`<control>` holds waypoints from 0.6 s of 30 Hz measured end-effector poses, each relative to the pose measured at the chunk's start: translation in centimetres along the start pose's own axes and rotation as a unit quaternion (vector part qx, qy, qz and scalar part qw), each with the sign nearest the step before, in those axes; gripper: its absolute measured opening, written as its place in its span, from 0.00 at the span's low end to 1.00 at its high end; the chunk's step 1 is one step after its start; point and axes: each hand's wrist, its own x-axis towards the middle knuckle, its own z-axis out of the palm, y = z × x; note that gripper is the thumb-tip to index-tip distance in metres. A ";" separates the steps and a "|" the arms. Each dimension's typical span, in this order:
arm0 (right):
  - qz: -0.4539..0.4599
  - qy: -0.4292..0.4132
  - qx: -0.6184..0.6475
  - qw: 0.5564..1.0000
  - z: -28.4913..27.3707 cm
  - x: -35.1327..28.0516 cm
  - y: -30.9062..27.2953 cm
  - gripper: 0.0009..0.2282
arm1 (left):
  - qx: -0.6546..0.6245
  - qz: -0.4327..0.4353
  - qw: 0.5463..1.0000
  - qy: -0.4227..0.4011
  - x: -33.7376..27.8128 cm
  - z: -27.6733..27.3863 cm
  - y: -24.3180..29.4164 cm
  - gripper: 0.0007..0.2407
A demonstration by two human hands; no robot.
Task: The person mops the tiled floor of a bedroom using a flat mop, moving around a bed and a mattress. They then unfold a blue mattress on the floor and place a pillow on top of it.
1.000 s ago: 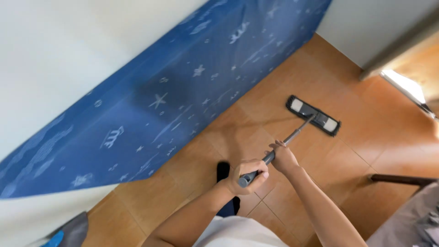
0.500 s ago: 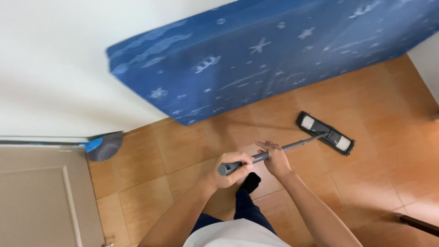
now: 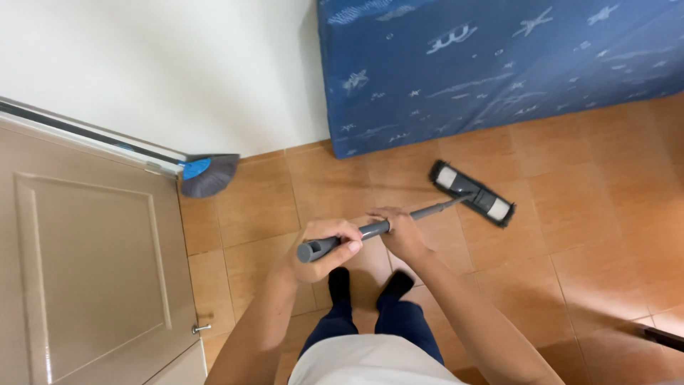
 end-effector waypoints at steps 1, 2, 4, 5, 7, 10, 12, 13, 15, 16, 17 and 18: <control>-0.005 0.002 -0.004 1.000 0.4 0.5 -0.9 0.10 | 0.001 0.006 1.000 0.001 -0.3 -1.2 1.2 0.01; -0.002 -0.018 0.014 1.000 1.1 0.1 -1.8 0.13 | -0.006 -0.008 1.000 -0.011 -1.4 -2.0 2.4 0.01; -0.003 -0.040 0.027 0.999 2.3 -0.7 -3.4 0.17 | -0.015 -0.016 1.000 -0.020 -3.5 -3.2 4.1 0.01; -0.001 -0.069 0.050 0.996 2.6 -1.2 -4.3 0.16 | -0.013 -0.005 0.999 -0.029 -4.5 -3.6 4.9 0.01; -0.008 -0.106 0.070 0.992 3.6 -2.1 -6.2 0.15 | -0.008 0.009 1.000 -0.027 -6.7 -4.4 6.8 0.02; -0.016 -0.112 0.097 0.989 5.1 -4.2 -9.2 0.14 | -0.032 0.009 0.998 -0.046 -9.6 -5.0 9.2 0.04; 0.007 -0.109 0.119 0.987 5.1 -5.7 -11.9 0.15 | -0.014 0.071 0.996 -0.051 -11.0 -4.7 10.9 0.04; 0.009 -0.108 0.117 0.987 5.5 -7.5 -12.3 0.15 | -0.016 0.073 0.996 -0.053 -12.0 -3.8 11.7 0.04; -0.015 -0.047 0.088 0.995 5.9 -9.8 -13.0 0.16 | 0.026 0.107 0.990 -0.084 -13.0 -2.6 13.4 0.06; -0.015 -0.045 0.088 0.995 5.6 -10.7 -13.4 0.16 | 0.027 0.108 0.990 -0.086 -13.6 -1.3 13.5 0.06; -0.034 -0.006 0.073 0.997 5.2 -11.6 -13.8 0.16 | 0.012 0.107 0.992 -0.069 -14.2 0.0 13.5 0.06; -0.051 0.032 0.058 0.996 5.1 -12.7 -14.2 0.17 | -0.002 0.104 0.993 -0.053 -15.0 1.5 13.5 0.06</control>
